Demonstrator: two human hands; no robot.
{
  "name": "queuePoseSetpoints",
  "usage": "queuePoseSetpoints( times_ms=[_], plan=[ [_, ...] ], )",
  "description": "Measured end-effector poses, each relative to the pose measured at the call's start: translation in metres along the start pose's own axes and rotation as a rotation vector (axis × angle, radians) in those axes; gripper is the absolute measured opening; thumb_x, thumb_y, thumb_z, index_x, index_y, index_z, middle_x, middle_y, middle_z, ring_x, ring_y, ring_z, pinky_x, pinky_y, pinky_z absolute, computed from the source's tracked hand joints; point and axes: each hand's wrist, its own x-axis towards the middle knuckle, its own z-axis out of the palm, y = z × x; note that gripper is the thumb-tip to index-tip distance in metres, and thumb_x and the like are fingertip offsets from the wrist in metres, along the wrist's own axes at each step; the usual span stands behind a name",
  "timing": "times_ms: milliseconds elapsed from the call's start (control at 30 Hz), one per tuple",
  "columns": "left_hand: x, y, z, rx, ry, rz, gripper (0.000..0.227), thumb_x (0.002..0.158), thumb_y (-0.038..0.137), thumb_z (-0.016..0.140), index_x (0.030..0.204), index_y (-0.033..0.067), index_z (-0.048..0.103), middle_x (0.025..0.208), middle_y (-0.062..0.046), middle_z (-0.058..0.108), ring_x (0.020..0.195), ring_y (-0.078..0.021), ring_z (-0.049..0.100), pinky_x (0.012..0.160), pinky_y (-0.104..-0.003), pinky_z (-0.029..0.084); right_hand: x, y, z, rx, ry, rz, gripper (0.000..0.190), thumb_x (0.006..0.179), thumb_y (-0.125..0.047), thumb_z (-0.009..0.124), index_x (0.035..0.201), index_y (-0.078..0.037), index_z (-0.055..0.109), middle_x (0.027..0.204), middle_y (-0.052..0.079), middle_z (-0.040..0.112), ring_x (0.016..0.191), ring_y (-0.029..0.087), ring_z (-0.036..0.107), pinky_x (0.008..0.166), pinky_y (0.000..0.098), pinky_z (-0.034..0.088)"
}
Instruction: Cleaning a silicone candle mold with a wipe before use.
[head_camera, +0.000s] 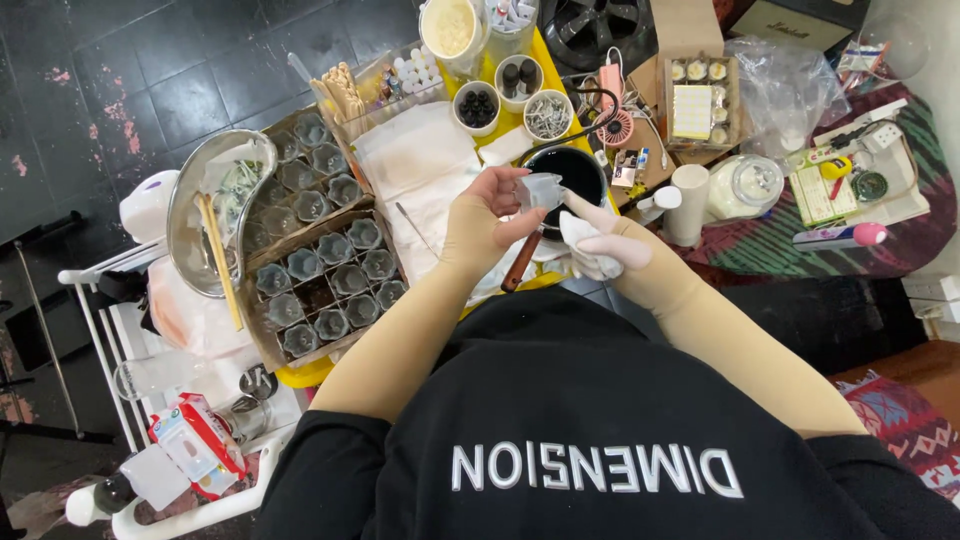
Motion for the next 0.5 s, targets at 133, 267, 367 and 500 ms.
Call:
queuePoseSetpoints(
  times_ms=[133, 267, 367, 500],
  plan=[
    [0.004, 0.004, 0.001, 0.303, 0.028, 0.116, 0.051, 0.08, 0.016, 0.086, 0.125, 0.0044, 0.064, 0.101, -0.005, 0.073, 0.092, -0.0106, 0.066, 0.088, -0.027, 0.055, 0.002, -0.008, -0.001, 0.091, 0.021, -0.011, 0.08, 0.091, -0.01, 0.056, 0.166, -0.001, 0.029, 0.084, 0.002, 0.051, 0.068, 0.012, 0.049, 0.07, 0.0282, 0.042],
    [0.005, 0.006, 0.003, 0.488, 0.052, 0.224, 0.052, 0.078, 0.019, 0.087, 0.124, 0.0073, 0.067, 0.1, -0.005, 0.073, 0.093, -0.0136, 0.068, 0.088, -0.028, 0.054, 0.003, -0.011, -0.008, 0.196, 0.031, -0.052, 0.079, 0.09, -0.009, 0.054, 0.165, 0.0, 0.029, 0.084, 0.002, 0.05, 0.069, 0.012, 0.047, 0.07, 0.0283, 0.041],
    [0.004, 0.009, 0.005, 0.511, 0.07, 0.195, 0.051, 0.078, 0.02, 0.087, 0.124, 0.0061, 0.066, 0.099, -0.006, 0.073, 0.092, -0.0143, 0.068, 0.087, -0.029, 0.055, 0.003, -0.013, -0.012, 0.192, 0.068, -0.072, 0.078, 0.092, -0.01, 0.054, 0.165, 0.001, 0.03, 0.083, 0.002, 0.049, 0.07, 0.012, 0.046, 0.07, 0.0282, 0.041],
    [0.01, 0.002, 0.005, 0.045, 0.047, -0.026, 0.048, 0.083, 0.016, 0.08, 0.123, -0.0008, 0.06, 0.104, -0.006, 0.073, 0.09, -0.0114, 0.07, 0.082, -0.029, 0.058, 0.006, -0.013, -0.022, 0.098, 0.053, -0.089, 0.079, 0.09, -0.009, 0.054, 0.165, 0.001, 0.029, 0.08, 0.002, 0.051, 0.067, 0.012, 0.047, 0.07, 0.0292, 0.043]
  ],
)
